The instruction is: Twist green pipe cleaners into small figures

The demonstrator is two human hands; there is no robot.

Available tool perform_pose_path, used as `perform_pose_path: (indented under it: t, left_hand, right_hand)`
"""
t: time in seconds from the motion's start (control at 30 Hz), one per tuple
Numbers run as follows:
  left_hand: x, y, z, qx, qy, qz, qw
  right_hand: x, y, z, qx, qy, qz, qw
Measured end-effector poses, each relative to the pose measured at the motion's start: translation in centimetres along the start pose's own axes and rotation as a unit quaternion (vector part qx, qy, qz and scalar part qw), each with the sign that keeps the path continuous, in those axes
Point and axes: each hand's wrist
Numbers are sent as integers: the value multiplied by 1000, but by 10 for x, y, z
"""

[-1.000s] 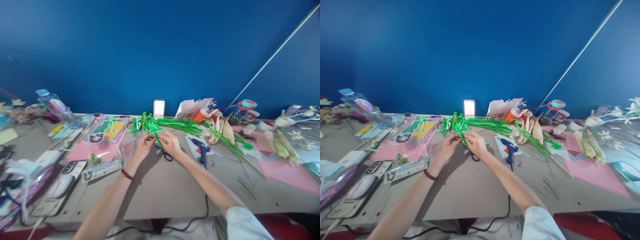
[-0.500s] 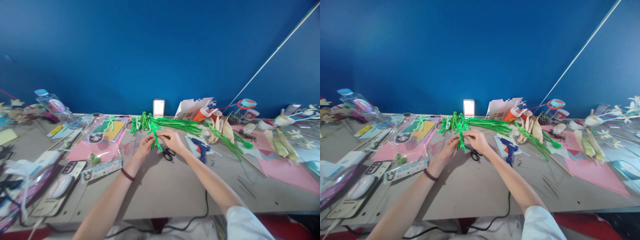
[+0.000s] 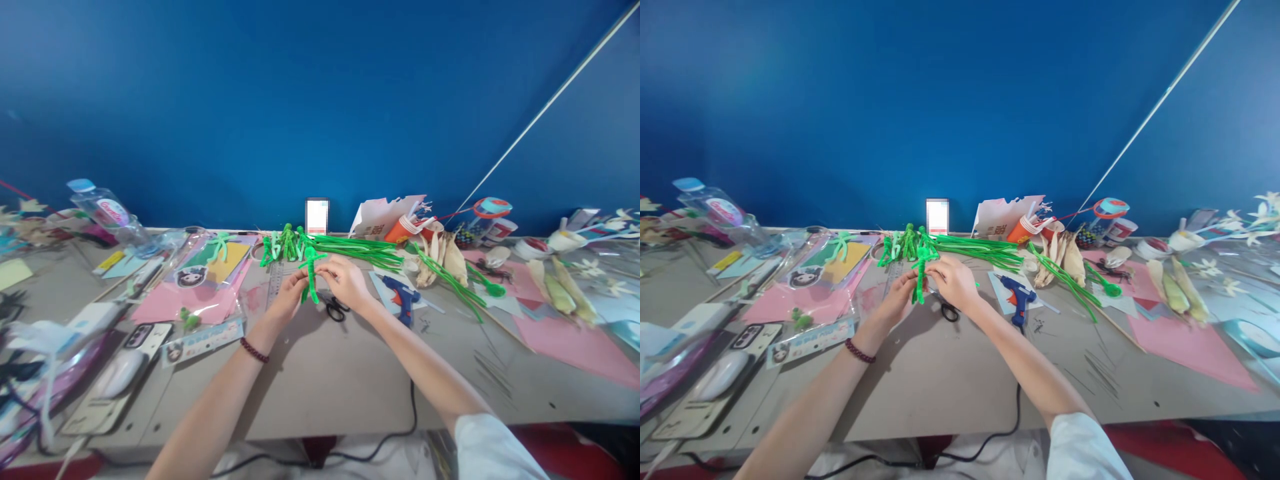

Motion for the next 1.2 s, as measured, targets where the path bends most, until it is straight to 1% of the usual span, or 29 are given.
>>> perform_pose_path:
  t: [0.1,0.2,0.33,0.47,0.67,0.8,0.87,0.97,1.07,1.13,1.2]
  left_hand:
    - [2,0,0,7,-13,-4,1000]
    - [2,-2,-4,-4,-11,5,1000]
    - [0,-4,-14,8,-24,15,1000]
    - [-2,-2,-17,47,-36,-8,998]
    - [-3,-2,-20,59,-49,4,997]
    - [-3,-5,-23,69,-43,-15,997]
    - [-3,-5,-24,71,-39,-10,997]
    - [-2,-5,-24,85,-29,3,996]
    - [-1,-6,-19,102,-21,-3,995]
    - [0,-8,-15,91,-13,2,996]
    - [0,-10,-10,60,-2,19,998]
  right_hand:
    - [1,0,-4,24,-1,8,1000]
    - [2,2,-5,16,3,4,1000]
    - [0,2,-5,-16,14,-15,1000]
    - [-2,3,-2,-55,22,-29,998]
    - [-4,11,9,-112,25,-21,993]
    - [-5,11,10,-132,37,-18,990]
    - [-5,11,9,-135,41,-14,990]
    - [-5,10,8,-133,46,-12,990]
    - [-5,9,7,-113,47,-1,992]
    - [-3,7,7,-76,43,11,996]
    - [-2,5,6,-19,35,16,999]
Point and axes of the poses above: each hand's wrist, its own x-axis away from the middle knuckle, its own y-axis out of the palm, z = x × y, and after that the axes turned 12 degrees about -z, right-handed
